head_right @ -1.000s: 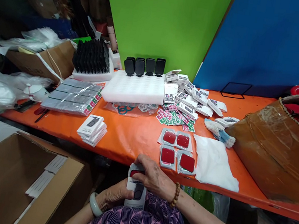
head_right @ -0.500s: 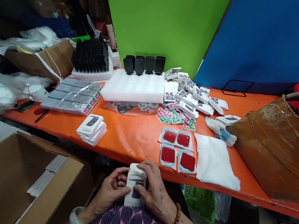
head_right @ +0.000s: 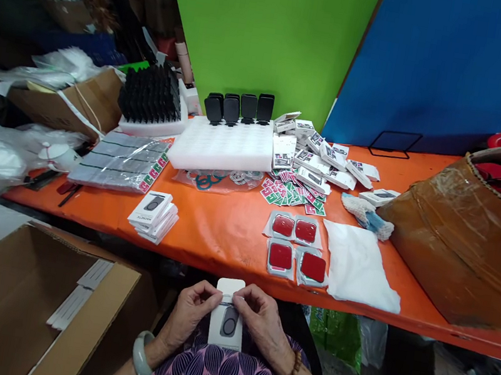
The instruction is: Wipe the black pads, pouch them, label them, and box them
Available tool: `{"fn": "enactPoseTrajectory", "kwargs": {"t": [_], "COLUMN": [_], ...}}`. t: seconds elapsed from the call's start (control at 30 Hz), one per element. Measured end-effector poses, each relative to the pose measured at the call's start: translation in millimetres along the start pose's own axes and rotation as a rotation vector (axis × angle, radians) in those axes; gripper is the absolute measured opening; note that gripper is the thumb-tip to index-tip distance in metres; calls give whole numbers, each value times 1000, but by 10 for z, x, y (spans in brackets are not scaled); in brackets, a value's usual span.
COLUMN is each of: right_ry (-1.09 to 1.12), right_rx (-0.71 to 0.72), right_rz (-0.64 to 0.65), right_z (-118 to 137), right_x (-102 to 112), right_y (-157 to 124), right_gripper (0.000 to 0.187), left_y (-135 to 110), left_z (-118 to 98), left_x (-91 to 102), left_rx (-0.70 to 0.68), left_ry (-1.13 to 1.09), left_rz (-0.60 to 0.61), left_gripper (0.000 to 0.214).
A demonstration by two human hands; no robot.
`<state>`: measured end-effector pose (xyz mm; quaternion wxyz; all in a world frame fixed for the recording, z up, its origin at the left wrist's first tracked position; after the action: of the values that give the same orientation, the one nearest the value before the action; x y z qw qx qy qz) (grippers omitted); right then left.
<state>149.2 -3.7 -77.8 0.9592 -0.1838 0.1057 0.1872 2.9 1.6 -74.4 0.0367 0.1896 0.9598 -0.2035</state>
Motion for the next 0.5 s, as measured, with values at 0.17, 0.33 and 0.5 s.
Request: {"fn": "enactPoseTrajectory", "kwargs": {"t": [0.17, 0.33, 0.5], "right_ry": [59, 294, -99], "right_rx": [55, 120, 183], "right_rz": [-72, -48, 34], "right_z": [73, 74, 228], "right_x": [38, 7, -12], "right_y": [45, 110, 58], "right_gripper": [38, 45, 23], "left_y": [25, 108, 117], "left_z": [-278, -232, -155], "left_x": [-9, 3, 14], "left_rx": [-149, -146, -71], "left_ry": [136, -127, -48], "left_rz": [-60, -29, 41], "left_gripper": [22, 34, 22]}}
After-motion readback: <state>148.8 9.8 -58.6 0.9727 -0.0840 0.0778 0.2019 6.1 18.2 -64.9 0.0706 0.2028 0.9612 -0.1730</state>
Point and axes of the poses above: each hand's wrist, its own y-axis towards the middle knuckle, its own x-axis out of the back of the hand, z = x × y, the point moved 9 cm from there along y, towards the middle knuckle, and after that the axes turned 14 degrees about z, right-handed, at the moved point
